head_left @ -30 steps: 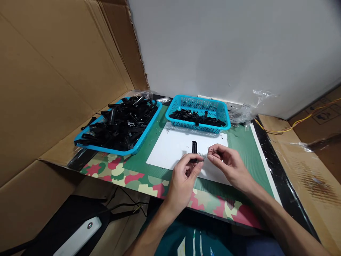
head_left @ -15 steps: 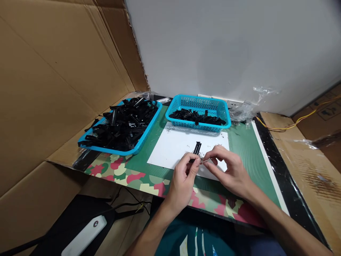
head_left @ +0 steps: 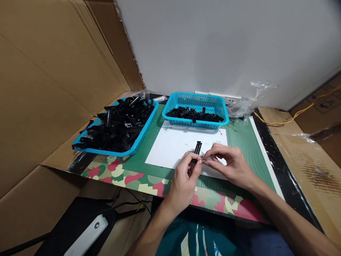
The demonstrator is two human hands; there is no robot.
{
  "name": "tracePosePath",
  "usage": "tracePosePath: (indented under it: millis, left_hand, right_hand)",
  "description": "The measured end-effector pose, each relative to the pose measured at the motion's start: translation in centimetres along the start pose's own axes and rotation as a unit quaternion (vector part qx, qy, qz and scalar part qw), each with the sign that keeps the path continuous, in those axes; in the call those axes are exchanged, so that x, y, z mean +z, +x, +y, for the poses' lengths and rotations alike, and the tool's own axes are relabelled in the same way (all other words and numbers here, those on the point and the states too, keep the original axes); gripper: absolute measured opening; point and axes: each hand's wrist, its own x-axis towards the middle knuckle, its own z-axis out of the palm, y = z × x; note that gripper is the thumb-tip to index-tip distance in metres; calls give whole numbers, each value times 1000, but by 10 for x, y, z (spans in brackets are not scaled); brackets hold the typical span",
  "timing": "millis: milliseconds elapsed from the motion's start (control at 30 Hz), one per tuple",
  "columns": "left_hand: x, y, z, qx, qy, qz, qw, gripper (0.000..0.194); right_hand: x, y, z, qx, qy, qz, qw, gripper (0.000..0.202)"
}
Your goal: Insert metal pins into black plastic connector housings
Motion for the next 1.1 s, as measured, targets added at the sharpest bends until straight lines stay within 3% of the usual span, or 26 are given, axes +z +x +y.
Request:
tracePosePath:
  millis: [200,367,533,733,900,1100]
  left_hand:
    - [0,-2,2,25,15,-1,1000,20]
    - [-1,-4,1,34,6,16,999,28]
    - [5,-5,-8,37,-105,44,993,27]
    - [8,-8,-11,48,-179,62,981,58]
    - [5,-9,-13,80,-144,57,985,48]
    - [4,-11,-17,93,-105,57,988,48]
  right_hand:
    - [-2,0,4,55,46,5,997,11]
    - [1,-2,2,67,44,66,995,11]
    - [7,-4,-4,48,26,101,993,9]
    - [7,-7,-8,26,29,76,996,7]
    - [5,-8,-8,34,41,48,997,5]
    - [3,-7,-6,61,64,16,996,10]
